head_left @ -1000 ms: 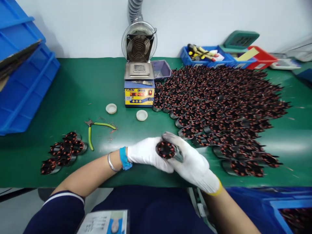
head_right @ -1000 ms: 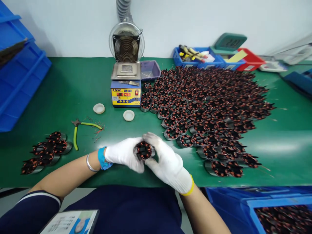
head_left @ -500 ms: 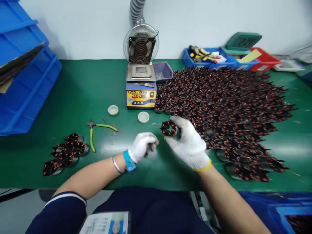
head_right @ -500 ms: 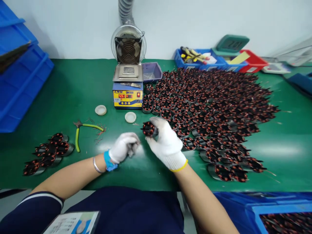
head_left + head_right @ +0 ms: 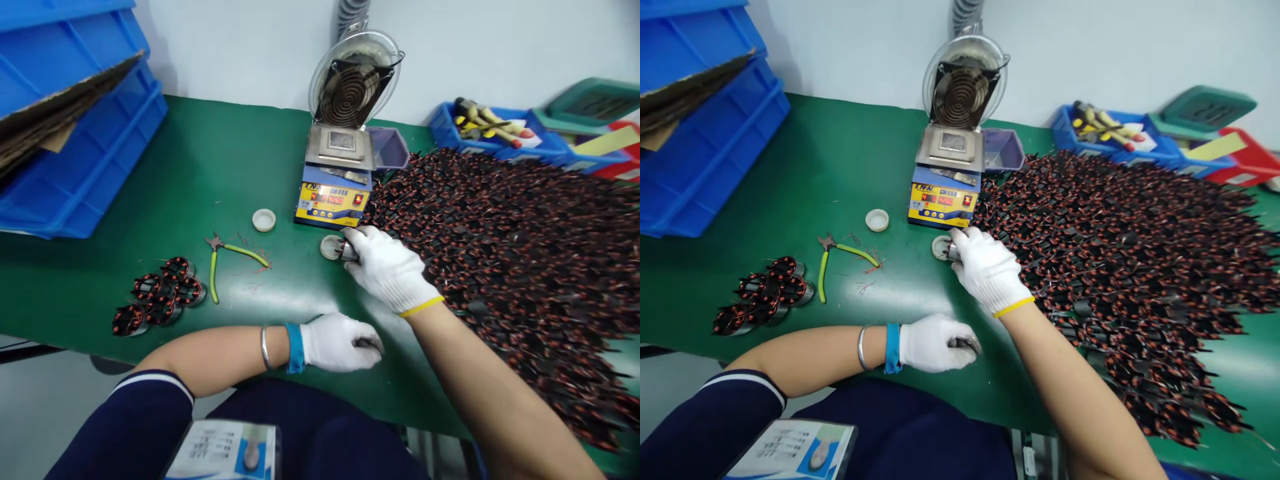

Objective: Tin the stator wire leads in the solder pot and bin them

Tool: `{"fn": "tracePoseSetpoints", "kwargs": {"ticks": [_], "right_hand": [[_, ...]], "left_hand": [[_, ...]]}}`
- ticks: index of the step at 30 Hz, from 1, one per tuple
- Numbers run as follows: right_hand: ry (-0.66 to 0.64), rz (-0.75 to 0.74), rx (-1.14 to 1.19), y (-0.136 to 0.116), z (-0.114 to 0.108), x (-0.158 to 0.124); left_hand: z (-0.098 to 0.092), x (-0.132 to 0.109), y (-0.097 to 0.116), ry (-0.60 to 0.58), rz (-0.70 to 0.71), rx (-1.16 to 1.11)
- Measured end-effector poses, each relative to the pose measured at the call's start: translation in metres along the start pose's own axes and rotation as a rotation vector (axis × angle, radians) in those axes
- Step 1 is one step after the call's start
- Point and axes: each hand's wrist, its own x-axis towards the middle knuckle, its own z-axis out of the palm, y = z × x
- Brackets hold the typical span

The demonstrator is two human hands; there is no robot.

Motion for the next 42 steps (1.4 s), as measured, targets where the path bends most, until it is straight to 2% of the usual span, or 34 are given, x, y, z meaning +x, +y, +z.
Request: {"fn": "tracePoseSetpoints", "kwargs": {"ticks": [4,7,10,16,19,21,23,27,31,34,38,42], "right_hand": [[-0.043,0.013,-0.024,0.002,-0.011,0.003],[0.05,0.063,0.042,0.006,-0.013,0.003],[0.157,0.042,0.02,0.008,-0.007,0.002],[0.146,-0.084,-0.062,0.008,0.015,-0.002],[0.207,0.018,-0.035,0.012,0.016,-0.008],[0.231,0.097,-0.014,0.014,0.009,-0.01],[0.195,0.097,-0.024,0.012,-0.002,-0.007],[0.037,-0.009,-0.136,-0.002,-0.018,0.007],[0.009,-0.084,-0.2,-0.011,-0.013,0.014],[0.016,-0.103,-0.209,-0.009,-0.012,0.011],[0.13,-0.033,-0.212,0.004,-0.039,0.026],[0.364,0.097,-0.051,0.023,-0.085,0.086]], "left_hand": [[0.001,0.0,0.001,-0.006,0.026,0.016],[0.0,-0.002,0.002,0.002,0.036,0.018],[0.0,-0.002,0.004,0.002,0.04,0.011],[0.0,-0.002,0.004,0.016,0.037,0.001],[0.001,-0.002,0.001,0.018,0.043,-0.001],[0.002,-0.002,-0.001,0.018,0.05,-0.001],[0.002,-0.002,-0.002,0.014,0.055,0.001],[0.003,-0.001,-0.004,0.019,0.055,0.012],[0.003,0.0,-0.004,0.019,0.049,0.018],[0.004,0.0,-0.004,0.015,0.049,0.026],[0.004,0.002,-0.007,0.008,0.019,0.038],[0.004,0.008,-0.011,0.005,-0.019,0.01]]}}
